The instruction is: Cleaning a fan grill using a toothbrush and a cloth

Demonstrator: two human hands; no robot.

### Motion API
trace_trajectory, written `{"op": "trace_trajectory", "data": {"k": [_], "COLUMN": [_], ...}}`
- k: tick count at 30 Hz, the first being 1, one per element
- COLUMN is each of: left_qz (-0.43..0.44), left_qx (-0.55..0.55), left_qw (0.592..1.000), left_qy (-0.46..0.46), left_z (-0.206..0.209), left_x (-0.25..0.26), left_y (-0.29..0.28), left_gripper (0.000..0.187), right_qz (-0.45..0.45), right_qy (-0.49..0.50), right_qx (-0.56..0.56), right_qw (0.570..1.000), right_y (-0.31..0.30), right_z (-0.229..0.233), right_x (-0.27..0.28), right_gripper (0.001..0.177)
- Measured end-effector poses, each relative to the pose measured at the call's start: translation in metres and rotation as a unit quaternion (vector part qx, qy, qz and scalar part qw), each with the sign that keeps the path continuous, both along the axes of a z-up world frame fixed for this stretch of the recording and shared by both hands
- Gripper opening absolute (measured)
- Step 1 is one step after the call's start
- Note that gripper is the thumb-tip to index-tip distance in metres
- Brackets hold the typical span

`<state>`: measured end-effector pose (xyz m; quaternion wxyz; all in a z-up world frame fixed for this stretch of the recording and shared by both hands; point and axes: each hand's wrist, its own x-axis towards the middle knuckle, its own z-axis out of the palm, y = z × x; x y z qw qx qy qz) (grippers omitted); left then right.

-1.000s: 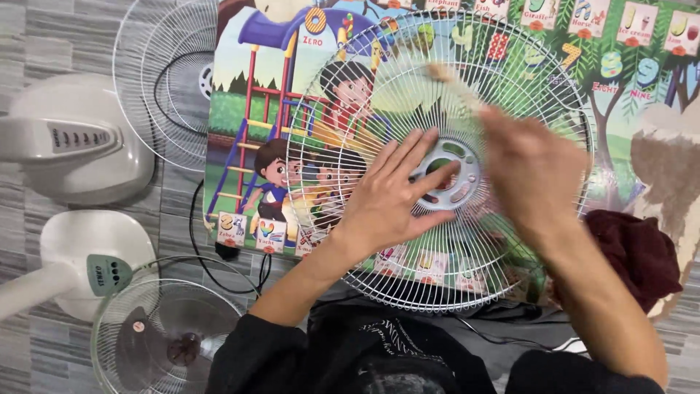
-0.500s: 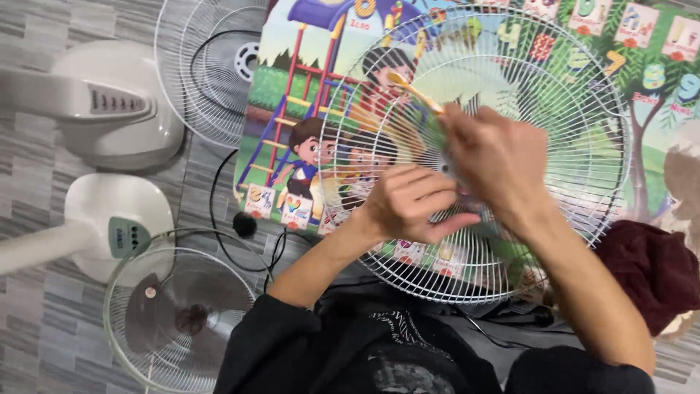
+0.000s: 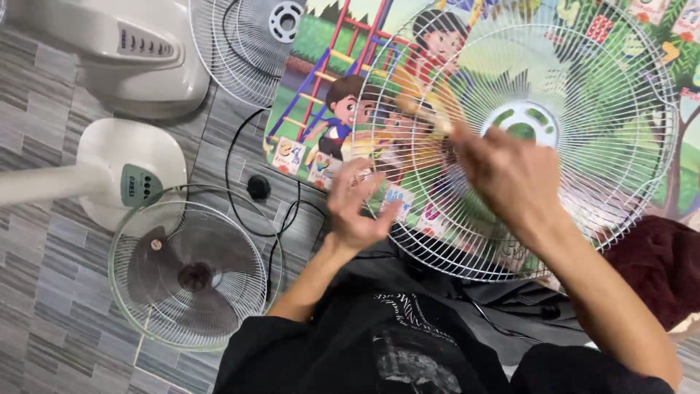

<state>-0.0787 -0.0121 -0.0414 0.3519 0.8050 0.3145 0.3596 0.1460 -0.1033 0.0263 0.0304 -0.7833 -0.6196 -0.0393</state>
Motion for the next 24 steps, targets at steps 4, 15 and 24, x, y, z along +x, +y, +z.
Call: {"op": "trace_trajectory", "data": {"k": [4, 15, 24], "left_qz": [-0.073, -0.11, -0.108], "left_qx": [0.101, 0.068, 0.057], "left_qw": [0.991, 0.99, 0.991], "left_qy": [-0.052, -0.059, -0.058], "left_z": [-0.013, -0.027, -0.024], "left_x": [-0.01, -0.013, -0.017], "left_y": [-0.025, -0.028, -0.03], "left_gripper": [0.043, 0.042, 0.04], "right_qz": [0.013, 0.094, 0.074], "right_qy": [-0.087, -0.083, -0.187], "right_qx": [0.028, -0.095, -0.079], "right_qw": [0.996, 0.988, 0.976], "right_y": [0.009, 0.033, 0.054], "right_z": [-0.001, 0.021, 0.023], "right_x": [0.0, 0.001, 0.005], "right_gripper": [0.017, 0.033, 0.026]}}
